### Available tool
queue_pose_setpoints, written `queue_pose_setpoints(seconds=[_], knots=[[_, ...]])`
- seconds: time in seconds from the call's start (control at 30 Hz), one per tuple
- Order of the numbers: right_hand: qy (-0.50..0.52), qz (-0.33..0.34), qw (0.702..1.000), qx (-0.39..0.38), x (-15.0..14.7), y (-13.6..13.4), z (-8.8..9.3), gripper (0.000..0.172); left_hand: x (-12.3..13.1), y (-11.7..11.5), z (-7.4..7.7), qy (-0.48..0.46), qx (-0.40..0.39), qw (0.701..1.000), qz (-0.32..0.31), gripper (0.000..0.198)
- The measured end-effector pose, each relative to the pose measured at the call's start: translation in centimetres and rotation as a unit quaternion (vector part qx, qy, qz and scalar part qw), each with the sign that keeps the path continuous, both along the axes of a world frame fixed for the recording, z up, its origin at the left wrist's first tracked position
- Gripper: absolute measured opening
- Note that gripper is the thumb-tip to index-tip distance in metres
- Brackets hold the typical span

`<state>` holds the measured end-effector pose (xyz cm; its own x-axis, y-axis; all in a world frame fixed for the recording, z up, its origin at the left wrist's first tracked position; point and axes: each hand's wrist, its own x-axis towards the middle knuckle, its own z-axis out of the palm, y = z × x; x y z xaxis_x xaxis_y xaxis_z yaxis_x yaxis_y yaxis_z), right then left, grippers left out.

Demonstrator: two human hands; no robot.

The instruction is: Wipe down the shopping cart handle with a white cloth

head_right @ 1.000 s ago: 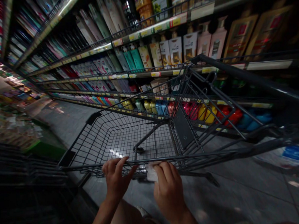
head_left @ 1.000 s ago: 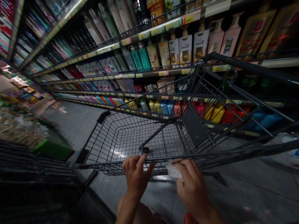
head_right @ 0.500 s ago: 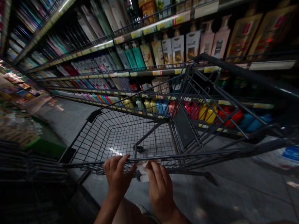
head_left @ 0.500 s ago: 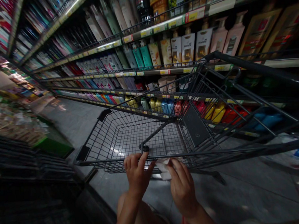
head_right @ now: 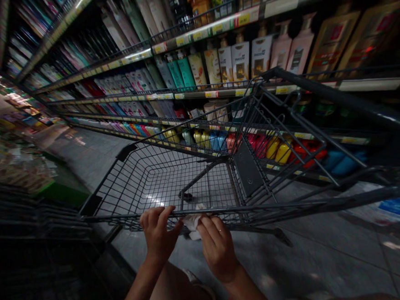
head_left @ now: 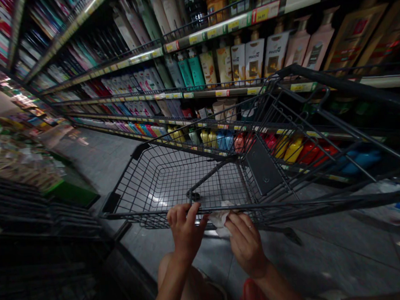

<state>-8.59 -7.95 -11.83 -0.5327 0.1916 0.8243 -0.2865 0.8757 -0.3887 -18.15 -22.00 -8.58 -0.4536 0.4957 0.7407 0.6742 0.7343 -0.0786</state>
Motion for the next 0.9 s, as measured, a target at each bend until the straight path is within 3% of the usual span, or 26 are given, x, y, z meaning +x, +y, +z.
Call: queue_pose_setpoints(seconds=[0.3,0.57,0.7,0.9], knots=[[0.026,0.078,0.996,0.019,0.4,1.5,0.6,0.030,-0.1,-0.2,-0.2,-0.004,0.004,1.000,-0.005,0.022],[0.005,0.121,0.992,0.017,2.2,0.7,0.3,0.032,0.0,0.0,0.0,0.012,0.000,1.000,-0.006,0.024],[0.011,0.093,0.995,0.024,3.0,0.4,1.4,0.030,0.1,-0.5,0.7,-0.012,0.004,1.000,-0.026,0.022],[0.009,0.068,0.997,0.035,-0.1,-0.5,2.4,0.030,0.0,-1.5,2.6,-0.093,0.015,0.989,-0.111,0.026]])
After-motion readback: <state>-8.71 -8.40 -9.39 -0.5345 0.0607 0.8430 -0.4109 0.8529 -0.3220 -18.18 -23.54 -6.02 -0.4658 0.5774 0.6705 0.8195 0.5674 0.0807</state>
